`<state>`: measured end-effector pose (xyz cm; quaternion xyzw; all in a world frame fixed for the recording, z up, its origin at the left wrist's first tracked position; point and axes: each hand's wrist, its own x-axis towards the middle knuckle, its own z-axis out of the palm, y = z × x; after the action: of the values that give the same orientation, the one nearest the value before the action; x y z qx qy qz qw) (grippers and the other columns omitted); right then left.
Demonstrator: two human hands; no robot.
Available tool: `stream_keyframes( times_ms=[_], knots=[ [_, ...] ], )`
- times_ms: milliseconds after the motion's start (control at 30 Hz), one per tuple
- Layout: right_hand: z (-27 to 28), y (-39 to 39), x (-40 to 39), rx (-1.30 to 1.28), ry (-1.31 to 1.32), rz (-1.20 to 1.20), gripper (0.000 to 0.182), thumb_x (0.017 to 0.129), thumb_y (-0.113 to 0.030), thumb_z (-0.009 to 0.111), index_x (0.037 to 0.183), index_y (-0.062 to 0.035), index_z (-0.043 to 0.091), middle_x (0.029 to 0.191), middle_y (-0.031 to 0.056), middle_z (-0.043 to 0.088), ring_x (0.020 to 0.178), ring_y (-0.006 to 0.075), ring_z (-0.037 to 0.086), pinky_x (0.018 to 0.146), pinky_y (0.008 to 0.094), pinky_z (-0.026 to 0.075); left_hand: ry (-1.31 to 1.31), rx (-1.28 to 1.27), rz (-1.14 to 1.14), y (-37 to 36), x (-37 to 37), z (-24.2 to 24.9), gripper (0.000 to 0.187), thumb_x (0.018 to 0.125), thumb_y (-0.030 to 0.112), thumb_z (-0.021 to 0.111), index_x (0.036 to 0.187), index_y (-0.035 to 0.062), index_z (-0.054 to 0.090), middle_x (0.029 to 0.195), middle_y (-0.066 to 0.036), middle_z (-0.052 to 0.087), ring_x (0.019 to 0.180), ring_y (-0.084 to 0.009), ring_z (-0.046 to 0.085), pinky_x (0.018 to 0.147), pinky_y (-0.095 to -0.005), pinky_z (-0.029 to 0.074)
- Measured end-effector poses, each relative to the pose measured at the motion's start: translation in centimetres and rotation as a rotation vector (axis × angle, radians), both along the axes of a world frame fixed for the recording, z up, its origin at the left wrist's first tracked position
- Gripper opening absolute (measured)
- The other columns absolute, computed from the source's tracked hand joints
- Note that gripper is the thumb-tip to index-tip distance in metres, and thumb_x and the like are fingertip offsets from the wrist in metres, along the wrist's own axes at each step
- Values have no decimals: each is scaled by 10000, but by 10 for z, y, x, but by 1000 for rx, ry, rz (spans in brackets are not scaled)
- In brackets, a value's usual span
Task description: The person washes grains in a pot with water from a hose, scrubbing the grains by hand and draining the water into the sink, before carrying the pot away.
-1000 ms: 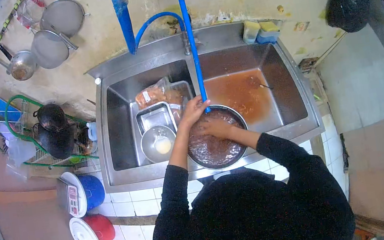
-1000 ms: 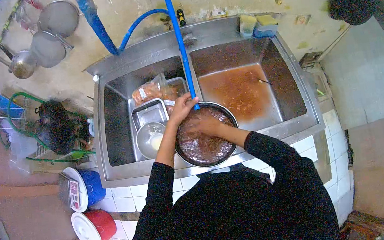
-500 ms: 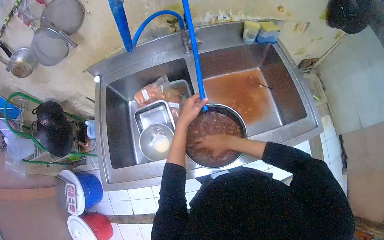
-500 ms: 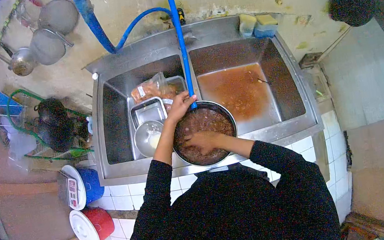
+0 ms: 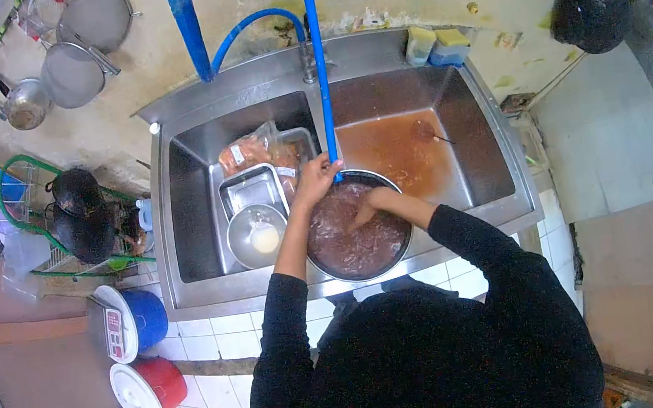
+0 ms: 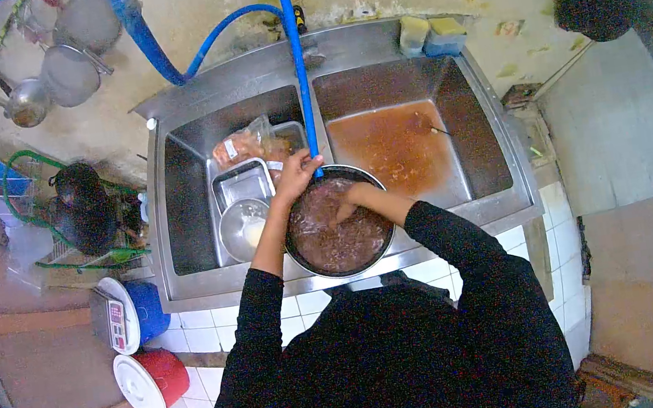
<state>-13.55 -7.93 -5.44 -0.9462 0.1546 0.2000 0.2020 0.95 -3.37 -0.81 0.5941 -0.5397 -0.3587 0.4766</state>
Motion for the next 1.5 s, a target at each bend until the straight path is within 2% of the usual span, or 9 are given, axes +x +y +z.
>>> stream_keyframes(
  times_ms=[100,300,533,700,933,1067,1200,1400,1500],
  knots=[
    [52,8,-14,417,346,-216,940,572,-594,653,1306,-109,321,1312,153,360,1187,308,363,993,392,289,-81,-28,27,-2,2,-3,285,819,266,575,903,-6,591,758,-120,636,707,-157,604,638,-291,465],
    [18,28,-22,829,17,-392,888,594,-479,712,1310,-133,318,1306,103,383,1181,247,361,982,367,288,-44,17,11,-3,5,-8,307,817,291,581,904,-3,591,794,-71,626,755,-138,575,680,-266,442],
    [-6,49,0,1153,-144,-797,296,684,-216,669,929,-52,639,1067,74,576,1035,168,488,904,309,349,20,12,-18,-3,5,-6,326,814,309,580,885,-9,594,820,-82,621,779,-141,562,697,-273,433],
    [44,44,-11,1373,-455,-920,434,568,-160,695,968,-27,596,999,88,601,935,213,538,863,330,399,-73,-30,-35,-2,7,-1,326,803,292,592,922,-11,596,805,-121,629,755,-158,598,670,-287,457],
    [65,43,-33,146,-305,153,592,529,-145,683,1099,-97,533,1212,150,458,1089,292,449,937,413,351,-70,-20,-9,-2,7,-5,324,787,297,603,939,11,596,829,-131,627,771,-198,598,701,-321,449],
    [43,71,-25,-353,-452,322,579,601,-145,646,1162,-197,511,1338,99,316,1144,337,389,966,483,300,-79,-33,4,-2,7,-1,325,791,296,599,946,10,594,824,-126,627,764,-190,599,691,-314,452],
    [-11,72,10,8,-251,-191,417,704,-209,561,1119,-193,538,1181,129,493,1005,318,514,908,435,380,20,34,-20,3,2,11,298,798,285,599,933,19,601,805,-92,622,754,-148,567,690,-287,433],
    [-6,44,26,-11,-87,-290,339,661,-218,608,938,-21,598,947,204,590,917,319,567,779,408,464,-21,82,-69,-3,9,-8,259,805,257,596,888,11,597,773,-48,603,731,-114,542,686,-266,431],
    [101,48,11,102,239,-323,267,654,-163,593,889,-40,621,1045,166,568,971,304,551,813,405,452,-21,29,-75,-5,11,-15,262,812,249,592,905,5,590,787,-35,598,743,-102,539,687,-255,432]
  ],
)
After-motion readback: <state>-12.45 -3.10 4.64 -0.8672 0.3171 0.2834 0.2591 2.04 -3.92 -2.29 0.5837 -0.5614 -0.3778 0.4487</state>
